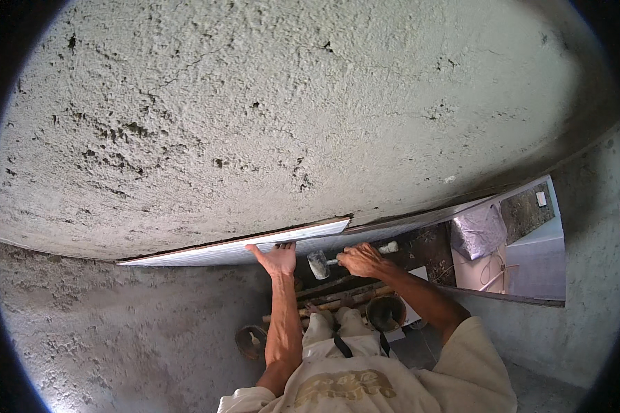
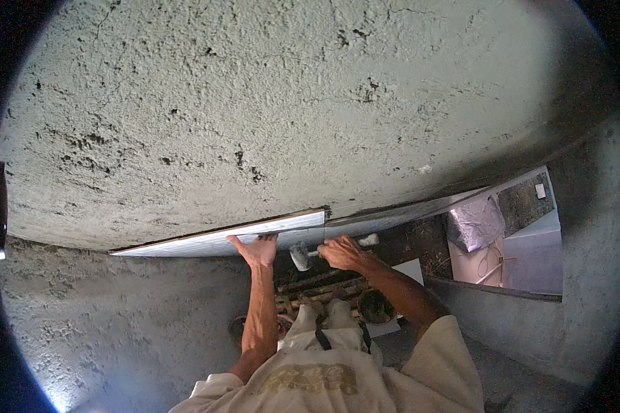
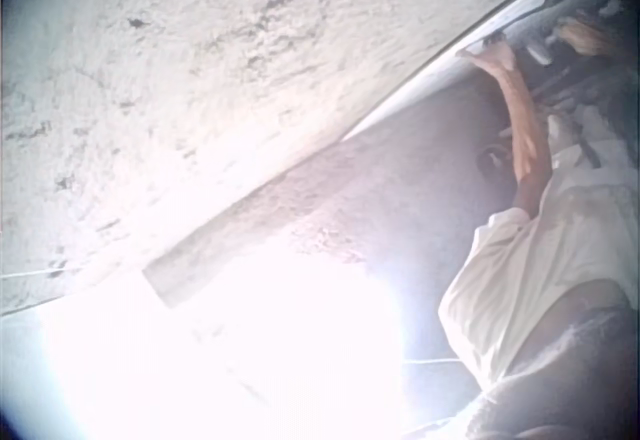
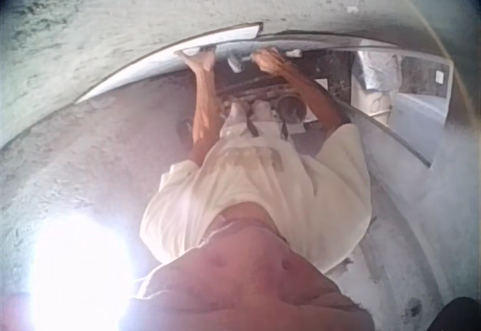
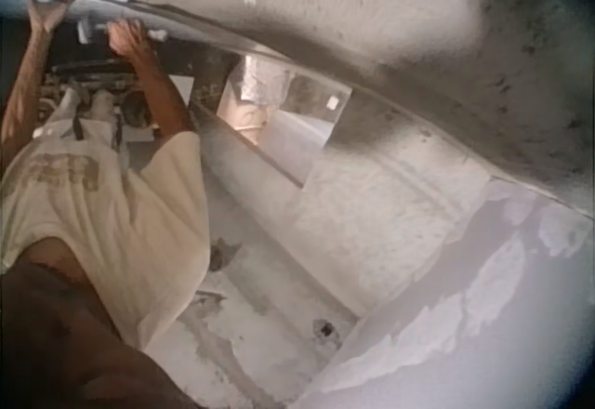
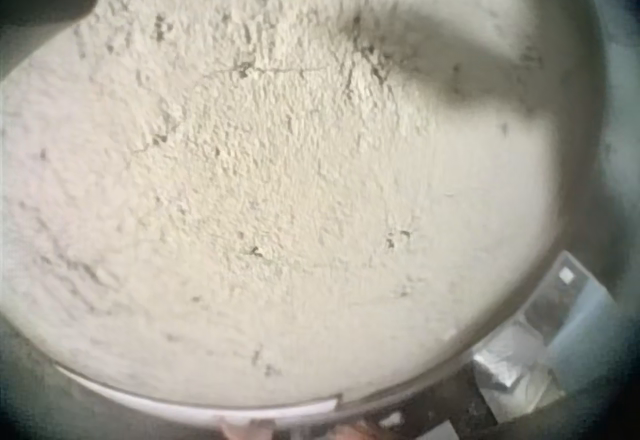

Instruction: The person is installing white tiles on a curved wall using a hammer and trowel. They tap tiles into place, apply mortar, and adjust the tiles to ensure proper alignment.

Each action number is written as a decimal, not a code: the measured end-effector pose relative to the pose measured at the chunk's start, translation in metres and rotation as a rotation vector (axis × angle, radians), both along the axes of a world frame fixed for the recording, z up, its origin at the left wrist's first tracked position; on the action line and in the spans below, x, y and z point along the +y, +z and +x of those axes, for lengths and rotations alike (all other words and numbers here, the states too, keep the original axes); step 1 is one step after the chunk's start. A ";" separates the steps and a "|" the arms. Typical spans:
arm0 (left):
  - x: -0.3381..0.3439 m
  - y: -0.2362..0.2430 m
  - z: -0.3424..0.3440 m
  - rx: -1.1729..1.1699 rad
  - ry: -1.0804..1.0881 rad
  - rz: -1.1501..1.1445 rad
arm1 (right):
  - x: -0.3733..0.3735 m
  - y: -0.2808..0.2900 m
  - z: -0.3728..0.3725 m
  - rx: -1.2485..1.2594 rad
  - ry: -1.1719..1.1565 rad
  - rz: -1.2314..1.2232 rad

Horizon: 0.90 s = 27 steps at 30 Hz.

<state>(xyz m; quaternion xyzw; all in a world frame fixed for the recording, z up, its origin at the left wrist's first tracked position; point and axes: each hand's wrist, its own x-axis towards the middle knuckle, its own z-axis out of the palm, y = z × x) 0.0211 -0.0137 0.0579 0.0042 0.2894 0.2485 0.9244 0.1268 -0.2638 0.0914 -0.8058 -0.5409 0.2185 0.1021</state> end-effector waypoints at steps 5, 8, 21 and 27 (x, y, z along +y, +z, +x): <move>-0.002 0.009 -0.004 -0.007 0.017 -0.025 | -0.001 0.005 -0.004 -0.083 -0.081 0.056; 0.001 0.013 -0.003 -0.020 0.058 -0.043 | -0.001 0.007 -0.005 -0.008 -0.022 0.040; -0.007 0.011 0.001 -0.031 0.031 0.044 | -0.020 0.009 0.023 -0.105 -0.079 0.055; 0.001 0.016 -0.004 0.023 0.052 0.072 | -0.023 -0.003 0.021 -0.058 0.011 0.121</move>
